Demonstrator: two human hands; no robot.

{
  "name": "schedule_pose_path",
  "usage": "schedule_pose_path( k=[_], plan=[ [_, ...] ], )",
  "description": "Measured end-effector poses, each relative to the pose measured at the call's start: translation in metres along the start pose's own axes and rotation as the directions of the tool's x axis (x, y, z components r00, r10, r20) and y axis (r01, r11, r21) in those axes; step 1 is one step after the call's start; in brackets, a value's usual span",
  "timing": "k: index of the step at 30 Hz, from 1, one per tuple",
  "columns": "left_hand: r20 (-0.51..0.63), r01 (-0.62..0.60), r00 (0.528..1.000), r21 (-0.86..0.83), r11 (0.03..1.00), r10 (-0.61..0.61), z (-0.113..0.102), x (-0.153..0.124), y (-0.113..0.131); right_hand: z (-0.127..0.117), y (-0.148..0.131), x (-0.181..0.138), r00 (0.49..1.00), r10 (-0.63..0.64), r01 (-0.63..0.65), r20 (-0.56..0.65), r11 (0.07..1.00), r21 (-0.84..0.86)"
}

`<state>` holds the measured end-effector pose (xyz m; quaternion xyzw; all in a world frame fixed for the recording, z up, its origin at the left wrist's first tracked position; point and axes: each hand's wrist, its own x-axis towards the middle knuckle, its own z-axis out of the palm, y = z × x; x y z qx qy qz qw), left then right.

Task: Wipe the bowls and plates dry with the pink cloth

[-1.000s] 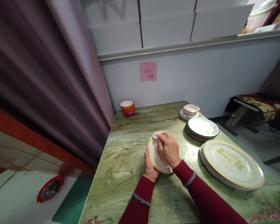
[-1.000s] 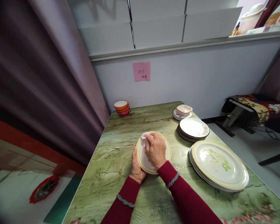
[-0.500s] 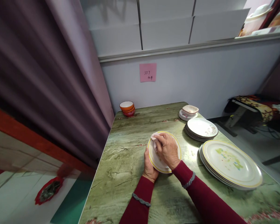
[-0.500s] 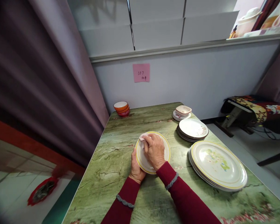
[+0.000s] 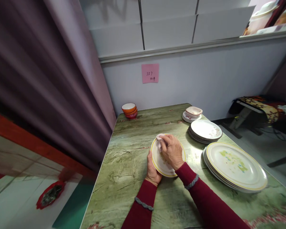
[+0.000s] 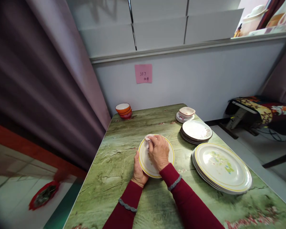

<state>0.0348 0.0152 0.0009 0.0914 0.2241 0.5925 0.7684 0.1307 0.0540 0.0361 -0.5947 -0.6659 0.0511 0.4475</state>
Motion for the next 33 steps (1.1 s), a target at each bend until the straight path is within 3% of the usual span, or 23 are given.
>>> schedule_pose_path(
  k=[6,11,14,18,26,30,33],
  plan=[
    [0.018,-0.016,1.0,-0.078,0.997,0.018,-0.006,0.0,0.002,0.0,-0.029,-0.024,0.978,-0.157,0.157,0.137,0.987,0.012],
    [0.026,-0.006,1.0,-0.107,0.994,0.009,-0.01,-0.002,0.008,0.0,-0.033,-0.048,0.954,-0.238,0.242,0.182,0.97,0.001],
    [0.04,-0.033,0.998,-0.132,0.991,0.039,-0.008,-0.001,0.009,0.003,-0.033,-0.047,0.943,-0.287,0.294,0.167,0.956,-0.015],
    [-0.024,-0.108,0.994,-0.157,0.982,0.106,-0.002,0.001,0.006,0.004,-0.031,-0.031,0.932,-0.327,0.342,0.158,0.937,-0.075],
    [0.023,0.003,1.0,-0.035,0.999,-0.002,0.0,0.0,0.002,0.005,0.01,0.01,0.982,-0.184,0.19,0.045,0.956,-0.224],
    [-0.029,-0.082,0.996,-0.051,0.995,0.08,-0.003,0.006,0.005,0.002,0.038,0.006,0.989,-0.149,0.145,0.007,0.95,-0.277],
    [-0.105,-0.161,0.983,-0.062,0.985,0.154,-0.007,0.012,0.008,-0.003,0.046,-0.02,0.982,-0.183,0.191,0.054,0.94,-0.282]
  ],
)
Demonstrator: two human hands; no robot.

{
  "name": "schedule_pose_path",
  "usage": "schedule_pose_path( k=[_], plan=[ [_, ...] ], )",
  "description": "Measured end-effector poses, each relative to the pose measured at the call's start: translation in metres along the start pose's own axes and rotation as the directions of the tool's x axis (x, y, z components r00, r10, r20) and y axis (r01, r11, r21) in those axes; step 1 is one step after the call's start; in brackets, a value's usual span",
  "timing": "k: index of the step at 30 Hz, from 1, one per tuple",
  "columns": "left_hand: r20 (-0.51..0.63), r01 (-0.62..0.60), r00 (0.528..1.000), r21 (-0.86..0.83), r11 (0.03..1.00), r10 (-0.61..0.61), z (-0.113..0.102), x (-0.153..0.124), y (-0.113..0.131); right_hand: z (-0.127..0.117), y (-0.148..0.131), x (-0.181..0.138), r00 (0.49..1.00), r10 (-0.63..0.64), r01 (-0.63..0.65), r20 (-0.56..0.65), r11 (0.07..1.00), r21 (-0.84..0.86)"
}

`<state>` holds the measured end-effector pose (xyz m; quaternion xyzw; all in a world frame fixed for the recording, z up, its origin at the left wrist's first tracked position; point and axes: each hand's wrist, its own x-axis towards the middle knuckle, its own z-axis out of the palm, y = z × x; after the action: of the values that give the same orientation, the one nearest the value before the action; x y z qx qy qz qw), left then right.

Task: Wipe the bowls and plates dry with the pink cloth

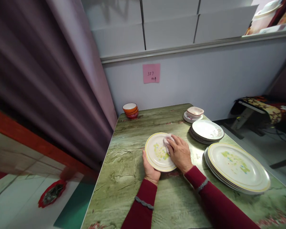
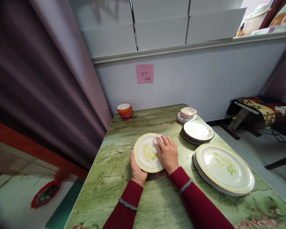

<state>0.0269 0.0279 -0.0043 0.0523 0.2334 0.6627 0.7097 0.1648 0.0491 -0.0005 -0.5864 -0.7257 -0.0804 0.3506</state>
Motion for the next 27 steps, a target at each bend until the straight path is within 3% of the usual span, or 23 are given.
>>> schedule_pose_path(
  k=[4,7,10,12,15,20,24,27],
  plan=[
    [-0.037,-0.022,0.999,-0.009,1.0,0.022,-0.004,0.002,0.002,-0.008,-0.024,-0.046,0.996,-0.039,0.033,0.084,0.997,0.075],
    [-0.028,0.075,0.997,0.029,0.997,-0.074,-0.009,-0.003,0.006,-0.013,-0.054,-0.066,0.983,-0.121,0.088,0.14,0.971,0.222],
    [-0.037,0.184,0.983,0.086,0.979,-0.181,-0.013,-0.009,0.01,-0.009,-0.077,-0.059,0.965,-0.216,0.161,0.146,0.933,0.322],
    [-0.038,0.175,0.984,0.094,0.98,-0.172,-0.012,-0.01,0.011,-0.003,-0.082,-0.042,0.961,-0.234,0.176,0.148,0.929,0.325],
    [0.01,0.131,0.991,0.073,0.989,-0.132,-0.005,-0.008,0.007,0.007,-0.075,-0.008,0.965,-0.197,0.148,0.175,0.954,0.262],
    [0.045,0.065,0.997,-0.001,0.998,-0.064,0.002,-0.002,0.001,0.009,-0.035,0.026,0.969,-0.062,0.049,0.238,0.997,0.061],
    [-0.04,-0.005,0.999,-0.033,0.999,0.003,-0.003,0.004,0.001,-0.001,-0.005,0.009,0.966,0.078,-0.061,0.247,0.995,-0.075],
    [-0.084,-0.022,0.996,-0.042,0.999,0.018,-0.007,0.006,0.002,-0.009,0.003,-0.022,0.961,0.074,-0.054,0.266,0.995,-0.081]
  ],
)
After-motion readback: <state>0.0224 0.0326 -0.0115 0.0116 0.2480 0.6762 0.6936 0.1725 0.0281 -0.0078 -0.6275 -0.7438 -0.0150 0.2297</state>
